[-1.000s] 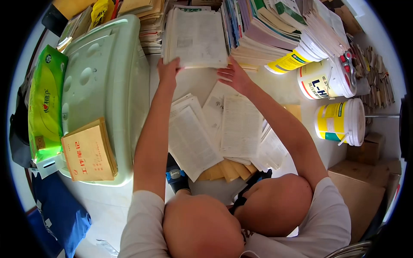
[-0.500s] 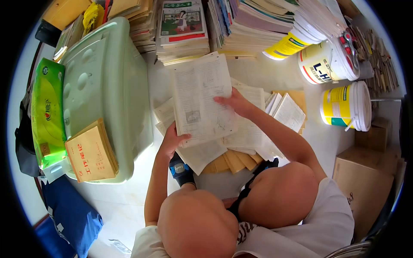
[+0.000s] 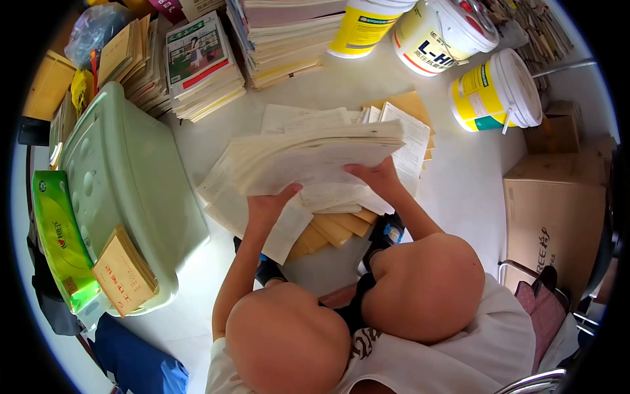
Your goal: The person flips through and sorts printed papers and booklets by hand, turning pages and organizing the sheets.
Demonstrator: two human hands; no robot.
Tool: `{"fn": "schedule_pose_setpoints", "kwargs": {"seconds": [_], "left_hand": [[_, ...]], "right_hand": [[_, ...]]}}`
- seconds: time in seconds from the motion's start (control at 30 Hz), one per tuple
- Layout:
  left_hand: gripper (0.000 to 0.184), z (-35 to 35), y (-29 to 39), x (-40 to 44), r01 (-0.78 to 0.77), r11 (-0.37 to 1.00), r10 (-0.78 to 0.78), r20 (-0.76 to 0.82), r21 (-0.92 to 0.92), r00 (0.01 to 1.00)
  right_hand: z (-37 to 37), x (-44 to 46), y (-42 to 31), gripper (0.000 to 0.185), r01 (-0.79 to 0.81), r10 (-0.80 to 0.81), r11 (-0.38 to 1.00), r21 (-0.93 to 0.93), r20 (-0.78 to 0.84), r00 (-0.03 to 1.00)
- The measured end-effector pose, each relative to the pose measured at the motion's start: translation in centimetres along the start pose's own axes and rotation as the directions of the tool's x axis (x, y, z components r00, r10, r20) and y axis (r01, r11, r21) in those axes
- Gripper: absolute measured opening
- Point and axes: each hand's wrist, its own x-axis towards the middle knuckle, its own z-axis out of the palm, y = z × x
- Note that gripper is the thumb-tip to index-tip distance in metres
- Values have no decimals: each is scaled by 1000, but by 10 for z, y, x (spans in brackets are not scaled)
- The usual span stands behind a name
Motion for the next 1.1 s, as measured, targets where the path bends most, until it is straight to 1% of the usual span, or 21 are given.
{"fn": "schedule_pose_setpoints", "kwargs": {"seconds": [0.03,0.07,0.1,0.13,0.2,0.23,0.33,0.4,0.53,0.6,0.63,0.67,0.7,0.73,0.8,0.83,0.9,0.93,1.0,1.07,1.1], "left_hand": [[50,5,-2,-1,0,1000,0,1,2,1000],[57,10,-7,-1,-133,987,126,85,85,988],[65,16,-7,-3,-266,951,238,176,155,955],[65,23,-8,-5,-262,952,235,172,156,957],[80,35,-9,-4,-206,977,211,101,-63,972],[80,35,-10,-3,-204,977,209,96,-57,973],[87,38,-7,-1,-257,961,239,162,98,957],[89,44,5,5,-443,868,448,-32,-223,893],[84,45,48,13,-508,848,506,-55,-150,861],[66,48,64,15,-478,878,477,-68,-8,876],[39,50,70,14,-419,908,417,-86,-5,905],[39,53,74,15,-419,908,417,-76,-17,906],[30,56,78,14,-392,919,394,-90,36,915],[22,59,81,12,-364,927,373,-104,91,922],[20,59,84,10,-361,931,365,-88,60,927],[20,59,84,10,-356,934,358,-82,34,930],[25,58,84,9,-360,929,366,-64,92,928],[29,57,84,10,-369,917,380,-53,151,924],[31,54,83,10,-358,924,365,-29,138,931],[35,49,79,13,-344,930,349,-11,129,937],[52,47,72,15,-426,900,427,3,91,904]], "right_hand": [[-7,-5,5,39,36,-35,999,35,-32,999],[-13,-8,9,40,75,-71,995,67,-62,996],[-15,-7,9,45,208,-196,971,115,-106,975],[-19,-8,11,45,205,-194,972,116,-101,976],[-26,-6,20,50,171,-159,975,145,-93,983],[-28,-5,24,50,170,-159,974,150,-87,984],[-30,-6,36,54,124,-122,990,64,-42,992],[-31,-5,41,58,130,-131,990,49,14,991],[-29,-4,24,65,223,-223,971,92,-11,975],[-30,-5,12,60,403,-396,905,137,-75,915],[-30,-7,5,60,400,-392,908,127,-85,916],[-29,-10,-1,60,409,-395,873,265,-106,912],[-28,-13,-7,61,412,-395,820,398,-128,910],[-29,-13,-12,61,411,-390,823,392,-137,911],[-29,-11,-20,43,553,-514,802,224,-213,831],[-28,-12,-24,43,553,-511,804,221,-220,831],[-24,-15,-29,23,420,-353,886,197,-299,886],[-24,-16,-32,23,419,-351,886,197,-303,886],[-23,-19,-36,16,439,-375,877,196,-293,879],[-27,-19,-30,16,432,-374,885,176,-286,882],[-29,-20,-28,16,422,-371,893,155,-279,886]]}}
